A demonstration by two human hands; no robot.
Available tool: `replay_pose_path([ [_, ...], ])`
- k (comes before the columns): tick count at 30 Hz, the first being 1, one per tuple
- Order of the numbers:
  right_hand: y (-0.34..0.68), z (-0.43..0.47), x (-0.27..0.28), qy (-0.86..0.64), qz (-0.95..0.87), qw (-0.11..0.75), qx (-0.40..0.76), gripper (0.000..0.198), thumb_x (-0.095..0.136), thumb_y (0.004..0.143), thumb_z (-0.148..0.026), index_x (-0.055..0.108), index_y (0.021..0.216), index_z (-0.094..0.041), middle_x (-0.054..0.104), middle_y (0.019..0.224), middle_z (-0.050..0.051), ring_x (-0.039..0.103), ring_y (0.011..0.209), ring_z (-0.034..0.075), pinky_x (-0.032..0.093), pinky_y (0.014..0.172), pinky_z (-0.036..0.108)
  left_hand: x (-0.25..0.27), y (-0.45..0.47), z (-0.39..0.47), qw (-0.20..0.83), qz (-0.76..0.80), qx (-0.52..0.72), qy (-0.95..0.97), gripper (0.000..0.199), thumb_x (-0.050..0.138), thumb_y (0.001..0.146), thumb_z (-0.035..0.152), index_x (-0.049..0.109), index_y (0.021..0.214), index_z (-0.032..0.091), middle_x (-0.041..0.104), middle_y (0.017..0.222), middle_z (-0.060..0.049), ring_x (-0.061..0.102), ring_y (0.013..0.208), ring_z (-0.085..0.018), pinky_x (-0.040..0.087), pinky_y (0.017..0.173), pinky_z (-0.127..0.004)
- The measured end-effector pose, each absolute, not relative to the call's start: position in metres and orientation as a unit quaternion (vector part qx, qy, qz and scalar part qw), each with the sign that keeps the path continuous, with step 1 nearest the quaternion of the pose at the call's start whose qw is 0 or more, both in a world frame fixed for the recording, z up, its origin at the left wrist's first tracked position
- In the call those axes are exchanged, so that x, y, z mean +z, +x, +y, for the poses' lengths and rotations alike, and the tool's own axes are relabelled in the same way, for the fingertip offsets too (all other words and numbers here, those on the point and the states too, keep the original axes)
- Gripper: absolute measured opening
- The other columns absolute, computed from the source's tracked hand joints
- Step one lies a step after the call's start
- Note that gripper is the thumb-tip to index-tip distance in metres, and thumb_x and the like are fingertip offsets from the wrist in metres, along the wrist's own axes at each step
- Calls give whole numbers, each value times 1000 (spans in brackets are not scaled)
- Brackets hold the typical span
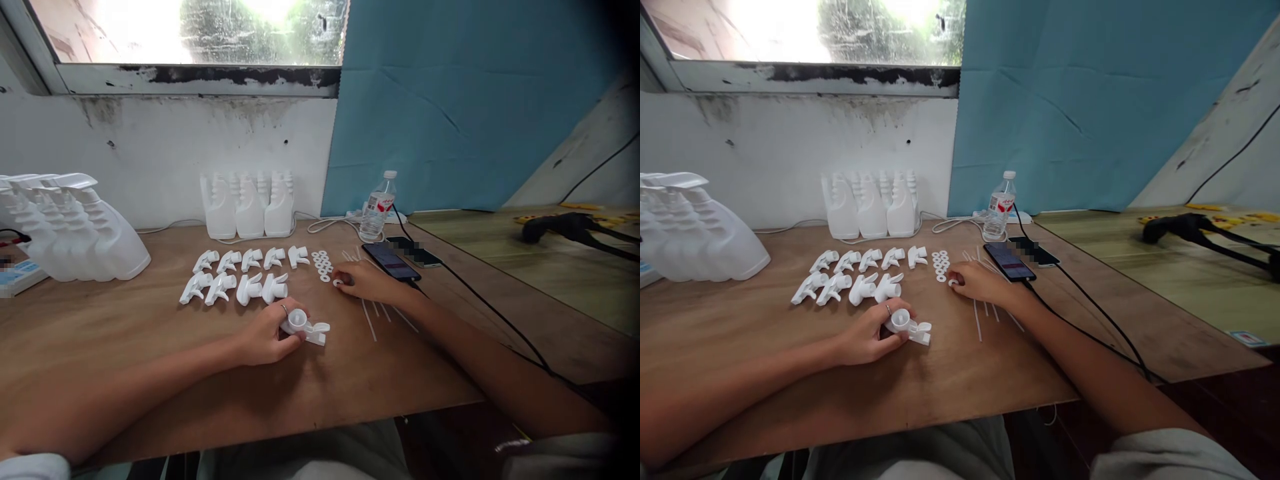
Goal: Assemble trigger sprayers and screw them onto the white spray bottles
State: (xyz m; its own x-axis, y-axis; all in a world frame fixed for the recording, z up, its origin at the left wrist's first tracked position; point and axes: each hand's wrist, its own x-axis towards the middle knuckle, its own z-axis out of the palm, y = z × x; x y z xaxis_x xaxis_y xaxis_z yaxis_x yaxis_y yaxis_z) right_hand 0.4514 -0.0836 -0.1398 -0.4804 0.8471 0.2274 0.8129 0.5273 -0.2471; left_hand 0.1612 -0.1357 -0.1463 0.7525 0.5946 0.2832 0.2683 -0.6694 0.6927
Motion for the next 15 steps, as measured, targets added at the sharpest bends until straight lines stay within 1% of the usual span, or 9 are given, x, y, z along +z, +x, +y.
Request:
replay_pose_path([
  [3, 435, -98, -131, -481, -844, 226, 78, 19, 63, 77, -21, 64, 95, -15, 66, 78, 4, 60, 69, 16, 45, 66, 27, -146, 164, -136, 333, 252, 253, 873, 20, 56, 85, 27, 57, 102, 16, 61, 96, -4, 55, 85, -17, 43, 78, -26],
  [5, 419, -111, -123, -450, -836, 299, 99, 15, 62, 80, -23, 62, 93, -16, 66, 81, 4, 60, 73, 16, 47, 71, 28, -148, 166, -135, 346, 249, 260, 866, 20, 58, 86, 30, 59, 100, 16, 63, 96, -4, 57, 85, -16, 44, 78, -26],
  [7, 402, -125, -116, -387, -841, 360, 117, 10, 60, 84, -24, 61, 91, -18, 65, 85, 4, 60, 78, 15, 49, 75, 28, -150, 168, -134, 358, 244, 268, 861, 21, 61, 85, 32, 60, 99, 16, 65, 96, -3, 58, 85, -16, 44, 78, -25],
  [9, 388, -138, -112, -314, -861, 379, 126, 8, 59, 86, -22, 61, 92, -18, 65, 87, 5, 60, 81, 15, 50, 77, 29, -153, 169, -133, 364, 235, 275, 858, 23, 63, 84, 32, 61, 99, 16, 66, 97, -3, 58, 87, -16, 44, 79, -25],
  [11, 378, -148, -111, -261, -883, 371, 123, 9, 58, 86, -19, 62, 95, -18, 65, 89, 6, 61, 84, 15, 50, 78, 29, -156, 170, -131, 362, 226, 283, 859, 22, 64, 83, 32, 61, 97, 15, 66, 96, -3, 58, 87, -16, 44, 78, -25],
  [15, 374, -153, -119, -232, -903, 347, 104, 11, 58, 86, -16, 65, 95, -18, 63, 97, 8, 60, 90, 15, 51, 77, 27, -160, 170, -129, 348, 215, 290, 865, 21, 63, 84, 33, 62, 94, 15, 65, 92, -3, 58, 85, -16, 44, 76, -25],
])
